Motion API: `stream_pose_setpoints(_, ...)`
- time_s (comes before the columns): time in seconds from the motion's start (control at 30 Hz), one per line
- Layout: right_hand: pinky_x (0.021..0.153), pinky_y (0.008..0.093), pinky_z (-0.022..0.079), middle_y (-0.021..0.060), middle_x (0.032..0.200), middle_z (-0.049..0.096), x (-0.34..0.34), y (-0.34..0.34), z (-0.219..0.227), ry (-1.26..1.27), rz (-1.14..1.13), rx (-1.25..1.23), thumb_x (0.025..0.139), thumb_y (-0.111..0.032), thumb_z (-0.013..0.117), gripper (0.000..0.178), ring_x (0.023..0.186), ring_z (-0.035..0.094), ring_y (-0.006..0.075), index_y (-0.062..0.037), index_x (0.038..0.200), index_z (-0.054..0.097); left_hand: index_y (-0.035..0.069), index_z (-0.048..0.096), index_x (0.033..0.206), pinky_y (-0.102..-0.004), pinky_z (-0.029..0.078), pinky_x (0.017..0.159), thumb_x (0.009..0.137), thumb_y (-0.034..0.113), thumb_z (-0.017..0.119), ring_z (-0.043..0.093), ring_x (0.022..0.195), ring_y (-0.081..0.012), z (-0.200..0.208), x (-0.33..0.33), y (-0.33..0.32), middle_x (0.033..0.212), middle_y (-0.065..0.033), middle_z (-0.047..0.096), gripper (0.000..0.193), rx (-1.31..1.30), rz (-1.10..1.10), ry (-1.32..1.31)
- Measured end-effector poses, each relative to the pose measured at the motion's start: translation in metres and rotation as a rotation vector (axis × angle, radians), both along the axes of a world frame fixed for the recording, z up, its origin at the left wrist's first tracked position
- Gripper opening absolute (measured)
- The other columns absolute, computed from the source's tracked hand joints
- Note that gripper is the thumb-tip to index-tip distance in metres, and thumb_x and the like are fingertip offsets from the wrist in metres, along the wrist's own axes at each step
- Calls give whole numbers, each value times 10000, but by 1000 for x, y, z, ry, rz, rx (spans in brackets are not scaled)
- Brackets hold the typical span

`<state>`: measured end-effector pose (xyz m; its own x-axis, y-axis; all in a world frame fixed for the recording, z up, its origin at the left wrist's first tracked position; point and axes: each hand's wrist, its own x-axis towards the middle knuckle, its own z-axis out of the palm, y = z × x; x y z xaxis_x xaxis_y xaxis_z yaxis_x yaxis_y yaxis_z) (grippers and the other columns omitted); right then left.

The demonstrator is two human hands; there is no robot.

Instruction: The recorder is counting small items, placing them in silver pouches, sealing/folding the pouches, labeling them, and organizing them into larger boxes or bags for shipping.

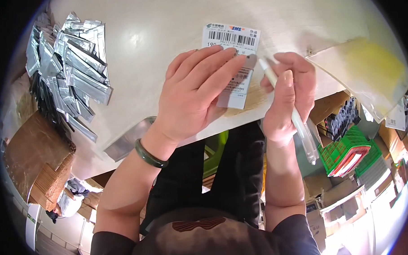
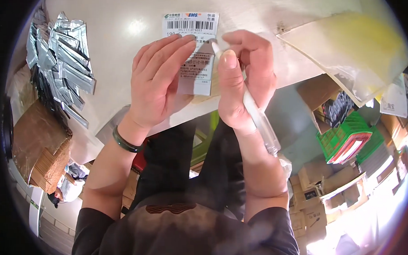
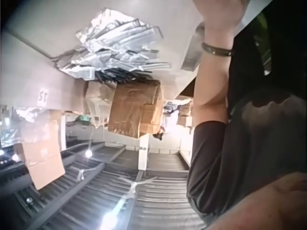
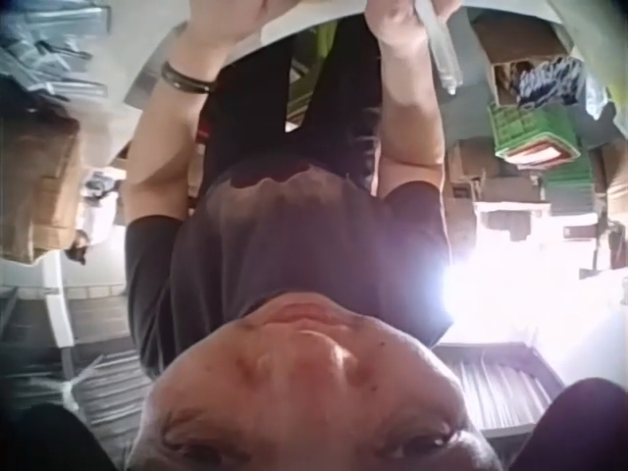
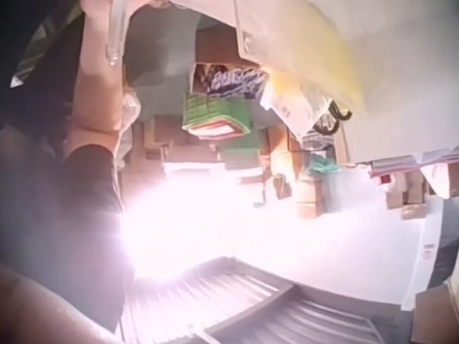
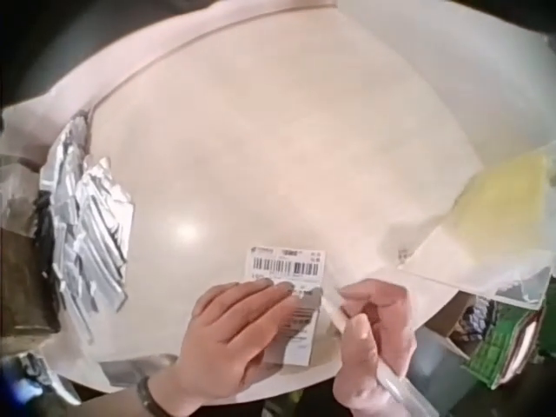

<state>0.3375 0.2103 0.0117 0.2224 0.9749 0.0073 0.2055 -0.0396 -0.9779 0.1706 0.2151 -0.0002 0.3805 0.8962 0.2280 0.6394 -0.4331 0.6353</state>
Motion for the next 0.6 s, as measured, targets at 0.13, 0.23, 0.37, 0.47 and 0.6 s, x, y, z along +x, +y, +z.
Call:
stream_pose_setpoints(0.13, 584, 201, 402, 39, 683, 608, -5, 14, 0, -49, -122, -101, 943, -158, 545, 182, 605, 516, 65, 18, 921, 586, 122, 698, 1106, -381, 450, 898, 732, 93, 662, 610, 1068, -282, -3, 0, 0, 1167, -55, 656, 376, 62, -18, 54)
stream_pose_setpoints(0.23, 530, 206, 393, 35, 634, 601, -6, 12, -4, 105, -160, -79, 908, -107, 609, 167, 540, 501, 54, -7, 775, 594, 144, 719, 1068, -377, 453, 886, 723, 135, 693, 610, 1064, -273, -3, -1, 0, 1162, -44, 656, 346, 63, -16, 63)
stream_pose_setpoints(0.37, 475, 206, 353, 6, 550, 549, -5, 11, -11, -130, -115, -23, 878, -83, 683, 260, 495, 447, 36, -34, 644, 579, 139, 722, 1054, -372, 453, 881, 726, 145, 703, 610, 1064, -266, -2, -1, 0, 1166, -38, 654, 329, 50, -9, 55)
stream_pose_setpoints(0.47, 481, 205, 349, -3, 538, 541, -4, 11, -14, -211, -80, 6, 866, -58, 697, 263, 506, 434, 33, -37, 633, 576, 144, 722, 1056, -367, 452, 879, 733, 152, 710, 610, 1066, -262, -2, 0, 0, 1167, -31, 652, 323, 53, -3, 52)
stream_pose_setpoints(0.6, 477, 222, 346, 2, 534, 546, -3, 10, -17, -295, -59, 25, 866, -32, 686, 281, 510, 430, 40, -36, 614, 562, 149, 723, 1050, -364, 451, 881, 743, 159, 717, 610, 1071, -258, -2, 0, -1, 1171, -19, 652, 307, 52, 1, 78)
